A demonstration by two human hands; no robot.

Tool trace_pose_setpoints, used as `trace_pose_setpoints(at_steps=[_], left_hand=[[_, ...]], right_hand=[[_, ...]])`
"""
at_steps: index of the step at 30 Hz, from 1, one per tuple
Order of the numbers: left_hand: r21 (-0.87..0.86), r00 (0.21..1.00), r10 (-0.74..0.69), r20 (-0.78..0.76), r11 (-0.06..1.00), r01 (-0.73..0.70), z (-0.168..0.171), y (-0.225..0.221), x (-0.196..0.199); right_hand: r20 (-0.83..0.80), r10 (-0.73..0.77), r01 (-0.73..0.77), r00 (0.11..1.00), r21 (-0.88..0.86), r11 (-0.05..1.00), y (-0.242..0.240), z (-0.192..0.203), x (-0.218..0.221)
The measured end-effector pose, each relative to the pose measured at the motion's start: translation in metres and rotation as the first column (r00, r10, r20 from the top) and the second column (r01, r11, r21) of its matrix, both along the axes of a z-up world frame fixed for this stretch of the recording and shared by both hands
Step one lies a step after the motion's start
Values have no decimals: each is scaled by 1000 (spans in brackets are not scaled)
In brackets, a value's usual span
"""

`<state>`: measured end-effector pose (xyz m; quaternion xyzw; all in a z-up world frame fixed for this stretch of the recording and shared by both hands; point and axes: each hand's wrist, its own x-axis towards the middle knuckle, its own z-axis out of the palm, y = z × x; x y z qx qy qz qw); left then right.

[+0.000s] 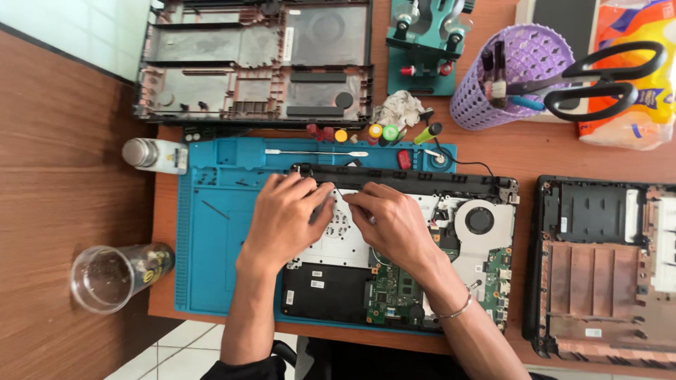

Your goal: The person connects internal ribbon cables to a laptop motherboard using their hands and tweezers, then presses the components into place.

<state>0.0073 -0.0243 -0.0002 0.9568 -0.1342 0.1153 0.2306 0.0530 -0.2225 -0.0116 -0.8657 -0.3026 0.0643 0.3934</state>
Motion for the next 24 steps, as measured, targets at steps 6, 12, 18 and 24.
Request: trace_pose_setpoints(at_steps=[6,12,18,24], left_hand=[[222,996,9,86,975,-28,-5,-15,-5],[289,999,15,34,957,-24,-6,-19,-5],[-30,988,-45,-148,999,41,1,-5,-5],[-235,940,-109,-324,972,32,11,20,-3]], right_hand=[[38,-49,47,998,39,998,-2,0,3],[75,-95,95,993,9,995,0,1,0],[197,-71,77,978,-19,997,0,-2,-1],[244,-150,143,958,48,989,2,-3,2]])
